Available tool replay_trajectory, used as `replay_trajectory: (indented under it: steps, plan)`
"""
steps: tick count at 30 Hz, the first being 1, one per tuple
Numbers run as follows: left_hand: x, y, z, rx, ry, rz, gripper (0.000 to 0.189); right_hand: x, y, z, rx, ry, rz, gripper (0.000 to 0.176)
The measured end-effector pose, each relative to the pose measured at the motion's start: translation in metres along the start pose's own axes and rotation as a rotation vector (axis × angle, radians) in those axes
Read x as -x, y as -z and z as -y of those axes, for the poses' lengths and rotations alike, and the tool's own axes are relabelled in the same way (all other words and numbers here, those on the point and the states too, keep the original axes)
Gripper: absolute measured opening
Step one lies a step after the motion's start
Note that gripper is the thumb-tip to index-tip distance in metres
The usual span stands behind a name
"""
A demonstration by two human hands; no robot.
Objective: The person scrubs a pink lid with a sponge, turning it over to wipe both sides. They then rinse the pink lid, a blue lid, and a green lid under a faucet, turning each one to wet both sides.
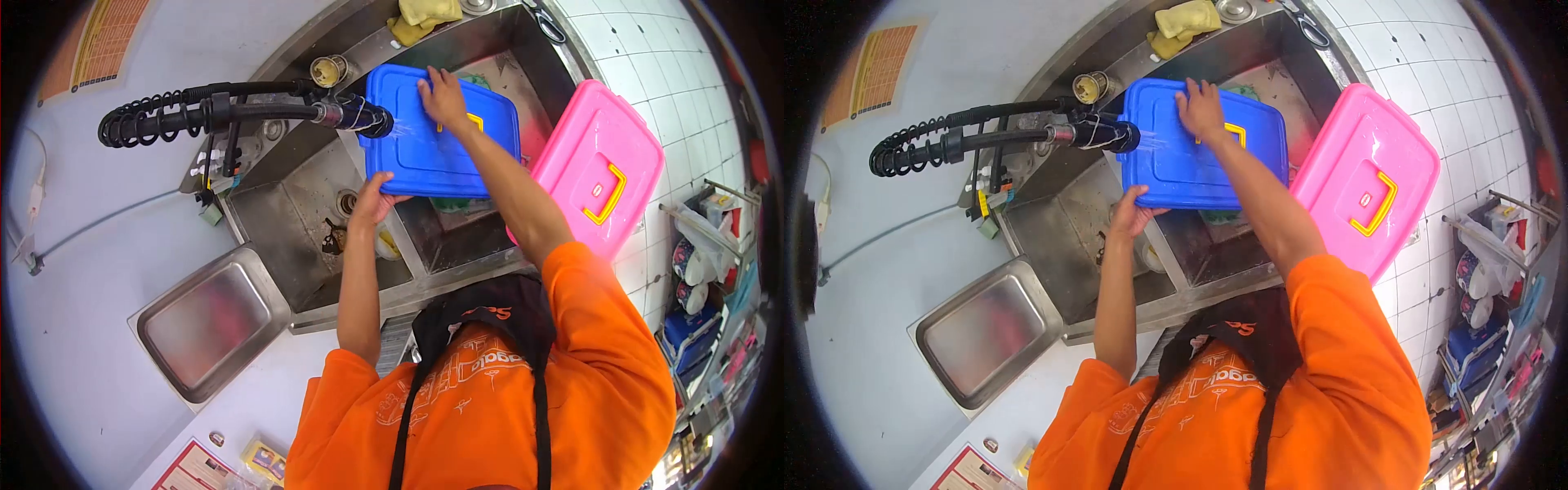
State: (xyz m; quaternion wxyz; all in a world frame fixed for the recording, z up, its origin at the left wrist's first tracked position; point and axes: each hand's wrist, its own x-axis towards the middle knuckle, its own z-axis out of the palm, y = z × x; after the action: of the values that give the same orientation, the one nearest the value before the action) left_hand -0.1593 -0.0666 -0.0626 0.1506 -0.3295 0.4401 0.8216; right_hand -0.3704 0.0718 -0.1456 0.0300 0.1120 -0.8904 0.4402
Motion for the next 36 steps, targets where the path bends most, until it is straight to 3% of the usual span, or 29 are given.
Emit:
replay_trajectory:
  steps: [1, 5, 8, 9, 13, 16, 17, 20, 22, 26, 30, 34, 36]
  plan:
    - [-0.001, 0.002, 0.013, 0.054, 0.011, 0.010, 0.052, 0.021, 0.000, 0.015, 0.007, 0.027, -0.081, 0.047]
    - [0.001, -0.014, 0.038, 0.282, -0.053, 0.043, 0.042, 0.121, 0.031, 0.064, -0.131, 0.398, 0.227, 0.039]
    - [0.011, -0.013, 0.053, 0.356, -0.081, 0.020, 0.038, 0.137, 0.053, 0.058, -0.347, 0.402, 0.412, 0.037]
    - [0.019, -0.019, 0.057, 0.331, -0.112, 0.012, 0.041, 0.137, 0.064, 0.063, -0.160, 0.334, 0.395, 0.035]
    - [0.035, -0.037, 0.060, 0.222, -0.096, -0.038, 0.040, 0.096, 0.041, 0.076, -0.049, 0.280, 0.335, 0.033]
    - [0.041, -0.051, 0.055, 0.093, -0.086, -0.074, 0.035, 0.040, 0.020, 0.081, 0.040, 0.001, 0.374, 0.039]
    - [0.042, -0.053, 0.051, 0.039, -0.077, -0.083, 0.034, 0.027, 0.015, 0.081, 0.040, 0.009, 0.370, 0.039]
    - [0.046, -0.080, 0.029, -0.171, -0.043, -0.137, 0.033, 0.015, 0.010, 0.086, -0.215, -0.070, 0.300, 0.044]
    - [0.033, -0.080, 0.021, -0.201, -0.048, -0.106, 0.033, 0.045, 0.028, 0.098, -0.349, 0.099, 0.211, 0.049]
    - [0.037, -0.097, 0.014, -0.216, -0.076, -0.017, 0.031, 0.084, 0.066, 0.101, -0.458, 0.077, 0.332, 0.056]
    - [0.029, -0.099, 0.014, -0.248, -0.058, 0.035, 0.032, 0.071, 0.089, 0.087, -0.557, -0.066, 0.497, 0.050]
    - [0.011, -0.090, 0.008, -0.089, -0.051, 0.051, 0.035, 0.064, 0.092, 0.079, -0.554, -0.001, 0.508, 0.047]
    - [0.000, -0.087, 0.002, -0.039, -0.065, 0.106, 0.037, 0.066, 0.098, 0.079, -0.548, -0.104, 0.579, 0.046]
